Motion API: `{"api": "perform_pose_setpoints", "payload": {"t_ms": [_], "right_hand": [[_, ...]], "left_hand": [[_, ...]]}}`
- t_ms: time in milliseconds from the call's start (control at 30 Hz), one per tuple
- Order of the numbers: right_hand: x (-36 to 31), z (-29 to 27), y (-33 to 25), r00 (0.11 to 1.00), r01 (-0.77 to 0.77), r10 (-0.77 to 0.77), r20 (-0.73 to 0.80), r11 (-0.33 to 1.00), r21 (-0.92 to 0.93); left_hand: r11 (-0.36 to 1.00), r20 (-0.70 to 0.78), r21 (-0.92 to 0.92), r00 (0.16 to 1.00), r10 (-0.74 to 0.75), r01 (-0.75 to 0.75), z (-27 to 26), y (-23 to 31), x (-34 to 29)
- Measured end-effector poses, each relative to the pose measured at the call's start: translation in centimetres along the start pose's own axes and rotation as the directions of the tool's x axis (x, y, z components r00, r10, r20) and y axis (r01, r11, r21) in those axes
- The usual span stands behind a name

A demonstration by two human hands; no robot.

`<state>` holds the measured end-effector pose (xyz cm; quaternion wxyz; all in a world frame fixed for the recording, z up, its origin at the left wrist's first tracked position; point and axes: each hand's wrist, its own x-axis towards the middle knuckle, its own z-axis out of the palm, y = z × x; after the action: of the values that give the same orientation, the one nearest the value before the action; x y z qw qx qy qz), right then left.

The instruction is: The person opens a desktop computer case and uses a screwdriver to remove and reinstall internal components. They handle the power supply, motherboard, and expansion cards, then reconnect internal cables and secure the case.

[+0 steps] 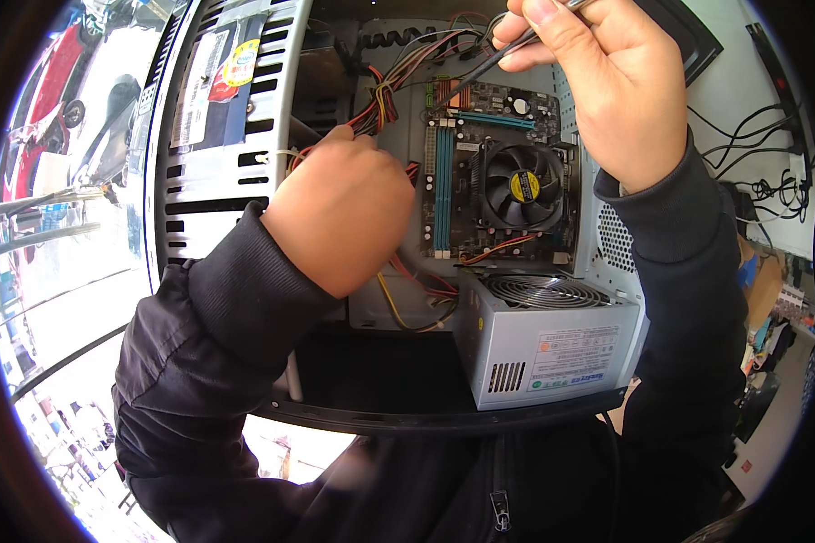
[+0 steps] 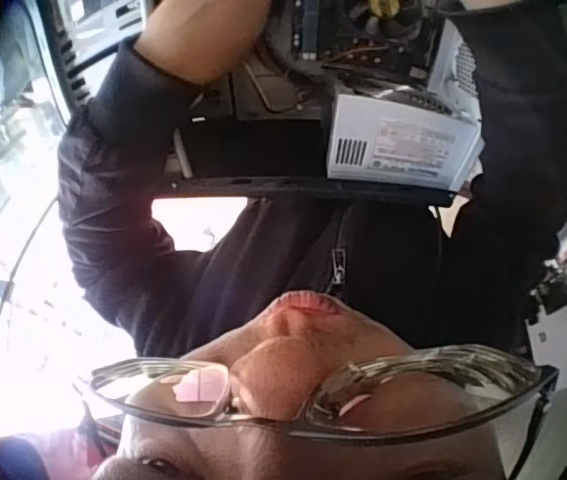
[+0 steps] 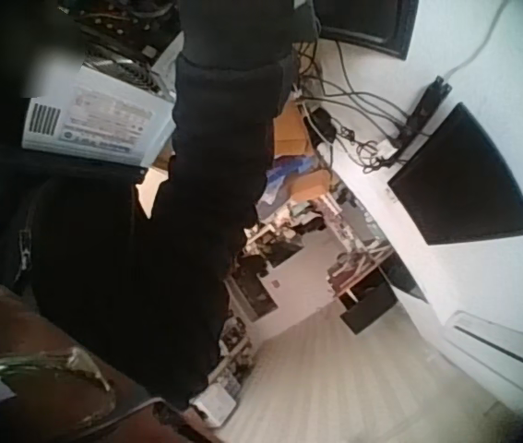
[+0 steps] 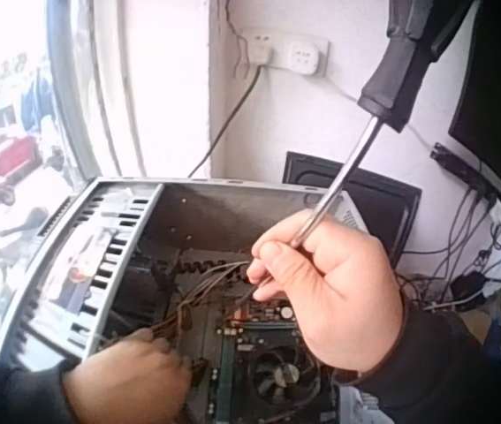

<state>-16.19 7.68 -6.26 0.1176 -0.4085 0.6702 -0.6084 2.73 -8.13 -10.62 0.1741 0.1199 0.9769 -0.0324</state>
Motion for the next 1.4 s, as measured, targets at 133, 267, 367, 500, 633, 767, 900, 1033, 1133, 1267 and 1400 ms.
{"api": "perform_pose_setpoints", "payload": {"t_ms": [133,267,367,500,633,767,900,1033,1133,1267,1400], "right_hand": [[0.1,-0.1,0.1,0.999,-0.023,0.021,0.049,0.998,0.056],[0.6,-0.2,0.4,0.988,0.051,-0.053,0.143,0.999,0.016],[1.1,-0.2,0.7,0.957,0.081,-0.091,0.275,0.996,0.048],[2.2,0.0,-2.5,0.916,0.113,-0.078,0.394,0.991,-0.068],[2.7,1.7,-3.1,0.902,0.284,-0.206,0.379,0.945,-0.162],[2.5,2.1,-2.5,0.902,0.258,-0.202,0.382,0.961,-0.100],[2.6,2.0,0.3,0.906,0.257,-0.256,0.337,0.965,0.043],[2.9,1.7,1.6,0.882,0.352,-0.346,0.321,0.935,0.041],[3.0,1.5,1.7,0.861,0.424,-0.405,0.309,0.906,0.004],[2.4,1.6,0.5,0.874,0.441,-0.415,0.253,0.896,-0.052],[1.9,1.5,0.5,0.948,0.211,-0.198,0.248,0.977,-0.026]], "left_hand": [[1.000,0.012,0.017,1.000,-0.006,0.006,-0.2,0.1,0.0],[1.000,0.012,0.017,1.000,-0.011,0.011,0.0,0.1,-0.1],[1.000,0.005,-0.002,1.000,-0.006,0.006,0.0,0.0,-0.1],[1.000,-0.033,-0.011,0.999,0.008,-0.009,0.5,-0.2,0.1],[1.000,-0.079,-0.016,0.997,0.015,-0.017,0.9,-0.3,-0.1],[1.000,-0.063,-0.023,0.998,0.013,-0.015,0.5,-0.1,-0.1],[0.999,-0.061,-0.031,0.998,0.018,-0.019,0.6,-0.2,-0.1],[0.999,-0.041,-0.026,0.999,0.022,-0.023,0.3,-0.2,-0.1],[0.999,-0.064,-0.029,0.998,0.013,-0.015,0.5,-0.2,-0.1],[0.999,-0.054,-0.033,0.998,0.017,-0.019,0.6,-0.2,-0.1],[0.998,-0.058,-0.051,0.998,0.022,-0.025,0.5,-0.3,-0.2]]}}
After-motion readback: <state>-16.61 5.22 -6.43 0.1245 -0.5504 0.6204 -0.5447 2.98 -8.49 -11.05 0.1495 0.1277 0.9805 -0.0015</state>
